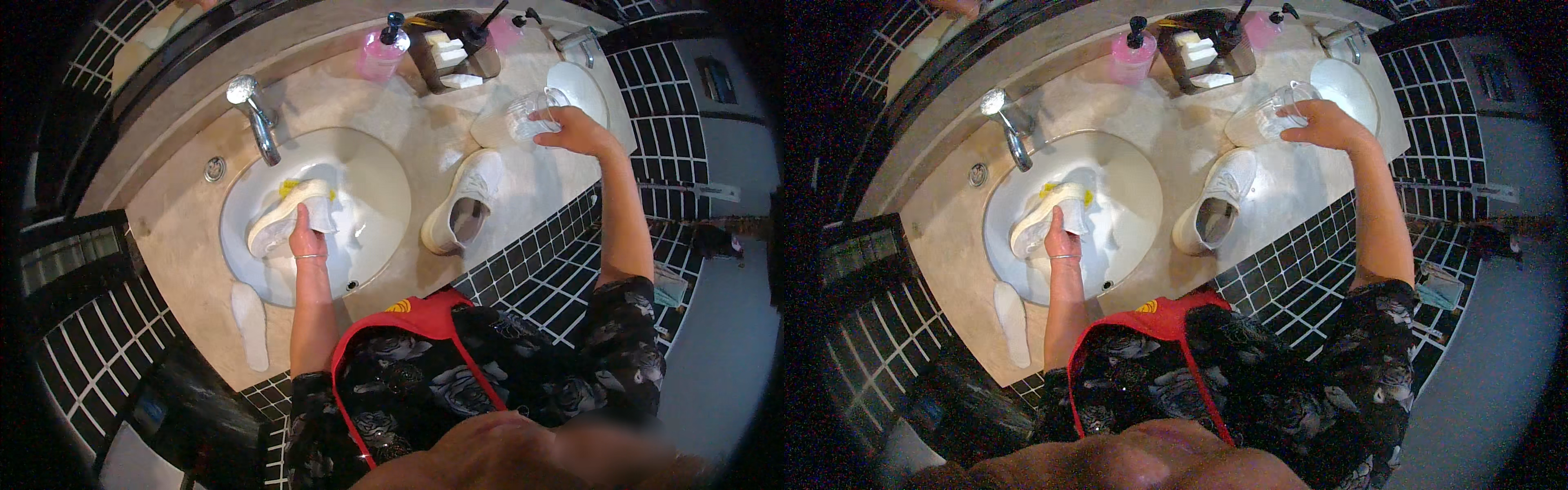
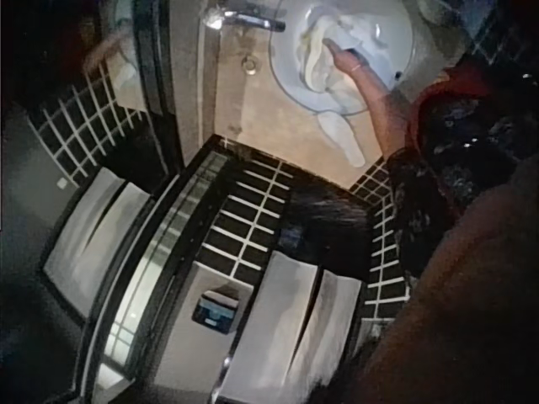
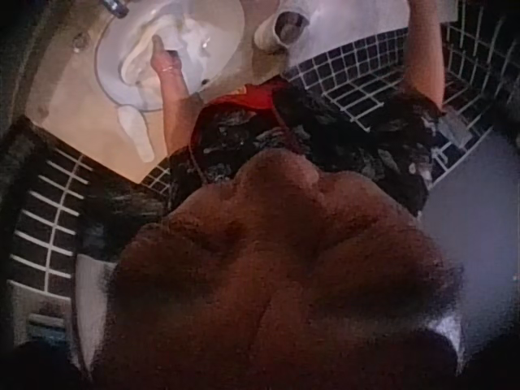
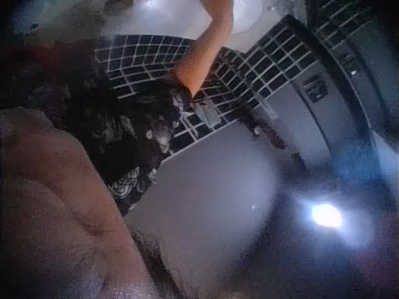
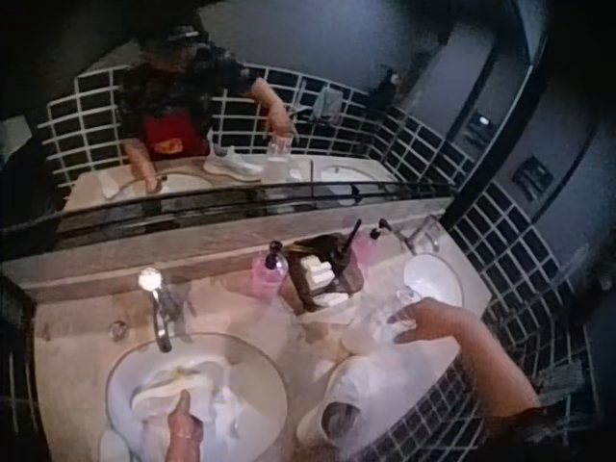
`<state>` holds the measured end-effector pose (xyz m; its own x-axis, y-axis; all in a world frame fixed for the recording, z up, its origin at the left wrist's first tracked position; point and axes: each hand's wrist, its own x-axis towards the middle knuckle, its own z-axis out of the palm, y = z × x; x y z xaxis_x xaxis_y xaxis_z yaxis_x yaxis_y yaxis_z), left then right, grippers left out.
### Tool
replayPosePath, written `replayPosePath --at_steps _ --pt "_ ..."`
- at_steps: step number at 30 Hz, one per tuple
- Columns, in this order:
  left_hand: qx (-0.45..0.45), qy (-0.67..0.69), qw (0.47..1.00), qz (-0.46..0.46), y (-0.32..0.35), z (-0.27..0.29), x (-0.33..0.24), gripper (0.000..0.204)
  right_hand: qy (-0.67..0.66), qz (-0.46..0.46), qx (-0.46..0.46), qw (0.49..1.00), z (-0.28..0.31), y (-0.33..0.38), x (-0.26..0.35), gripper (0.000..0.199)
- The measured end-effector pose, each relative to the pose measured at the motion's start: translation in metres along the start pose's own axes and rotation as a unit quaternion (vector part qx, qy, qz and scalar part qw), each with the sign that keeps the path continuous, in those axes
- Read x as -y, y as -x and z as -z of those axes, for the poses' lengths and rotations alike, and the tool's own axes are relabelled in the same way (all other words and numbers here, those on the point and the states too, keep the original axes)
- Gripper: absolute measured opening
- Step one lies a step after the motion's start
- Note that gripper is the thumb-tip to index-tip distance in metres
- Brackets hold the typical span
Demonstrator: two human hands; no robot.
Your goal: The person scrubs a white sneaker with a yellow sponge under running water in a bathroom sink, then rinses it. The person repeats the process on the second sneaker, scrubbing the upper, laces, and sole before rinsing.
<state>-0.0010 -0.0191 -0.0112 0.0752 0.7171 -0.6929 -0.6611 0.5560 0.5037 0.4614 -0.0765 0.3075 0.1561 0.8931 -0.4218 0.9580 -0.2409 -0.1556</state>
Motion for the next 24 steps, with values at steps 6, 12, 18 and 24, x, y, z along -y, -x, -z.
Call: replayPosePath --at_steps 6,12,18,24 --pt "0.001 -0.018 1.000 -0.010 0.003 0.000 -0.002 0.047 -0.119 -0.052 -0.095 0.987 -0.037 -0.020 -0.030 0.029" --pt "0.002 -0.017 1.000 0.001 0.001 0.002 -0.004 0.049 -0.396 -0.081 -0.198 0.893 -0.036 0.029 -0.064 0.039" --pt "0.011 -0.021 1.000 0.008 -0.004 0.004 -0.003 0.047 -0.621 -0.073 -0.287 0.726 -0.066 0.056 -0.080 0.038" --pt "0.017 -0.051 0.998 0.020 -0.006 0.005 -0.008 0.049 -0.654 -0.029 -0.306 0.692 -0.082 0.058 -0.071 0.038"
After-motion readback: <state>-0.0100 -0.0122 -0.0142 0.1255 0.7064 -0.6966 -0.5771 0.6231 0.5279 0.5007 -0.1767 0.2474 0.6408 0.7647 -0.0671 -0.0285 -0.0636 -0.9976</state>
